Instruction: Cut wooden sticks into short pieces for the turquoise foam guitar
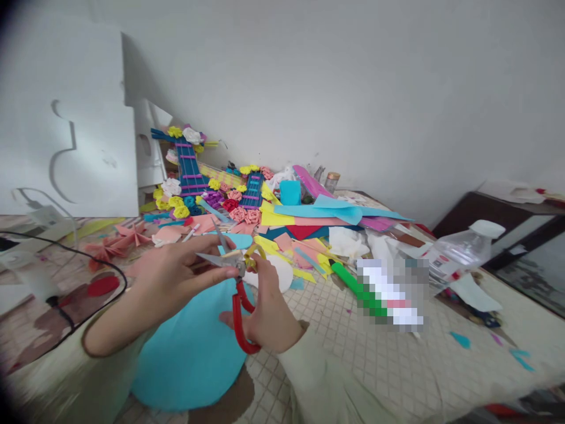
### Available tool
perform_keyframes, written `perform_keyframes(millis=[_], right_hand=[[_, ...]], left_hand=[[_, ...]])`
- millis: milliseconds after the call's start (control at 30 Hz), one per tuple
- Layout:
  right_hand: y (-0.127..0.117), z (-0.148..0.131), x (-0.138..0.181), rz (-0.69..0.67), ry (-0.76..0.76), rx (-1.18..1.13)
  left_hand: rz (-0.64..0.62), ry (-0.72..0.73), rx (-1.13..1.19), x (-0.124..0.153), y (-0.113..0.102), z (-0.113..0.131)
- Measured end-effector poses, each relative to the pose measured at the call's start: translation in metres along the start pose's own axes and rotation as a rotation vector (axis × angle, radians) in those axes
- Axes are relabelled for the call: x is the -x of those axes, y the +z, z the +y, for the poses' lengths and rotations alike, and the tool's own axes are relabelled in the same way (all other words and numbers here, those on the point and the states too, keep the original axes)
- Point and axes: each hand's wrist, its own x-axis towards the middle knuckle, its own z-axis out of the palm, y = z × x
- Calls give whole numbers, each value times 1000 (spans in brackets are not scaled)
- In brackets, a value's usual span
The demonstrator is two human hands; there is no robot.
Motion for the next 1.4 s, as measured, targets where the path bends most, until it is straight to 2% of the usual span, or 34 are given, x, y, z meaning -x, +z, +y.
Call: perform_keyframes(millis=[333, 533, 667, 800, 900, 1000, 1267, 1400], right_hand=[[7, -2, 3, 102, -29, -44], [7, 11, 8, 208, -166, 91], [7, 23, 12, 207, -110, 12], [8, 22, 10, 235, -74, -30], [7, 13, 5, 203, -72, -52], [5, 7, 3, 167, -61, -40], [5, 6, 6, 193, -73, 72], [1, 5, 6, 139, -69, 31]], left_hand=[[45, 92, -159, 3, -3, 9], [-33, 249, -132, 11, -7, 17], [-57, 306, -139, 16, -10, 19], [23, 351, -288, 16, -6, 15], [111, 382, -462, 16, -2, 11], [134, 410, -601, 16, 1, 9], [124, 478, -668, 15, 0, 7], [195, 459, -678, 13, 2, 10]])
